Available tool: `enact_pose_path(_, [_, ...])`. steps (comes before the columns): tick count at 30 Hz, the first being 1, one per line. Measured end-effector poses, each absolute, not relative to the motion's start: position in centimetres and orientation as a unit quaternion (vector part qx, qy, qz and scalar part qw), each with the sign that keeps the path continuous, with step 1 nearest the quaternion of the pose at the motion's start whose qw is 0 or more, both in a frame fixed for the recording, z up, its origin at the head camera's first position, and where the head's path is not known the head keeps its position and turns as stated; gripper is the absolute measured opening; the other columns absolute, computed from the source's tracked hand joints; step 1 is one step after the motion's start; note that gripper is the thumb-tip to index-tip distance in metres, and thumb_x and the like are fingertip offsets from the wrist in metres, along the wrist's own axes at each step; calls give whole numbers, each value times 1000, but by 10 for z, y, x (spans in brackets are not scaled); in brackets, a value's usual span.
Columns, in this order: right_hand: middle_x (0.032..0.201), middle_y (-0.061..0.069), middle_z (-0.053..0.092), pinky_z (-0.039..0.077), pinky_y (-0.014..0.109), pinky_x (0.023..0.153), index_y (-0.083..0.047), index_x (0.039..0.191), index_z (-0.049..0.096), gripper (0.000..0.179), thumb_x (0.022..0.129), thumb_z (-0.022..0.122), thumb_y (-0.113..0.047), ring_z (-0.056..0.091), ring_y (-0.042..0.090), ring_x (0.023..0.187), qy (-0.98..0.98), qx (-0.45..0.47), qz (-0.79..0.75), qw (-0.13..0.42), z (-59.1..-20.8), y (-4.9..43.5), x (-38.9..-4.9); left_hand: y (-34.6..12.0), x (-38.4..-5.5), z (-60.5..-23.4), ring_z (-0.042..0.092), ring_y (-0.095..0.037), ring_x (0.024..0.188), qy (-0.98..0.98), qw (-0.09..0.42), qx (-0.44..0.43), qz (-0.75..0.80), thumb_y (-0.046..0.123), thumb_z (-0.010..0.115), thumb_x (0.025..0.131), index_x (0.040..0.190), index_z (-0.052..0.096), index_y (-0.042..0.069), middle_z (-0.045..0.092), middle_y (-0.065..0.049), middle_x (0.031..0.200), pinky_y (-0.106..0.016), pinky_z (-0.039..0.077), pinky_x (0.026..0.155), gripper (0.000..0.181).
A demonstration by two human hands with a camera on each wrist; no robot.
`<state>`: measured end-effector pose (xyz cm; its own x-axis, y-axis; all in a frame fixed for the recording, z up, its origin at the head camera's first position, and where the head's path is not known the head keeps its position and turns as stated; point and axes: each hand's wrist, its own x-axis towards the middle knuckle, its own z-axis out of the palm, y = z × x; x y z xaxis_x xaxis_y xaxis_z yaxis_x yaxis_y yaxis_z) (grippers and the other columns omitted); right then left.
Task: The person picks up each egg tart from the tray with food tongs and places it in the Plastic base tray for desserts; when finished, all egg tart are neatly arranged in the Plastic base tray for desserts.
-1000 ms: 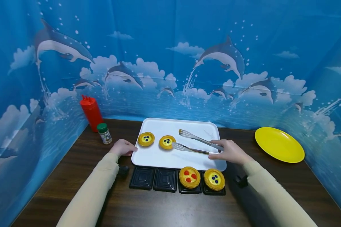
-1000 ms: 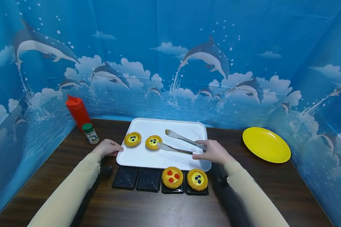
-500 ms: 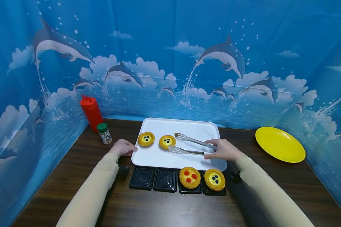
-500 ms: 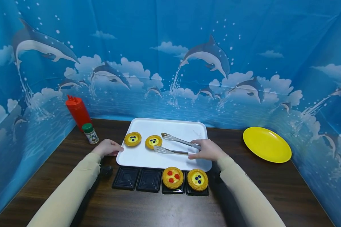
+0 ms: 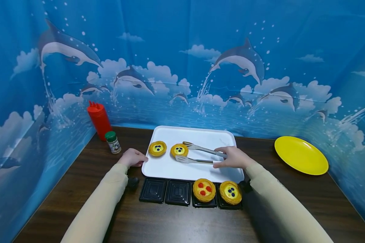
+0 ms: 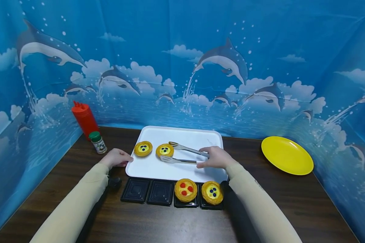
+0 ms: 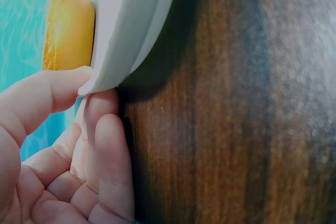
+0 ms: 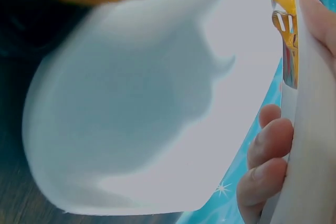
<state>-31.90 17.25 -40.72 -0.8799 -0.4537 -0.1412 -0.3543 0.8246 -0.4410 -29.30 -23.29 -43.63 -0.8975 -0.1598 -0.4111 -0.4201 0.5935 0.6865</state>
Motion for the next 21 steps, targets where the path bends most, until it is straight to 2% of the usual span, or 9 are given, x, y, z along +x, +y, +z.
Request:
enact_pose_path(6, [134,14,55,48,49,92,-11,133,55,73,74,77,-47,55,29,115,945,-219,-211,125,-408,170,-321,-233,-293,-436,58,-16,69,879,157,-164,419,23,68,87,107,67,-4,65,-11,90,-21,51,64,34])
enact_pose_path(18, [134,14,55,49,48,92,-11,133,56,71,74,77,-47,55,31,116,946,-197,-222,126,-405,176,-315,-233,-294,-438,59,-15,69,878,153,-167,422,22,68,87,107,68,-4,66,-13,97,-21,52,64,33])
enact_pose_path(21, [133,14,56,51,45,89,-12,133,57,70,75,77,-46,58,29,110,945,-201,-230,121,-404,179,-310,-233,-294,-438,59,-16,70,877,155,-169,422,23,68,87,107,67,-4,66,-13,96,-21,51,64,33])
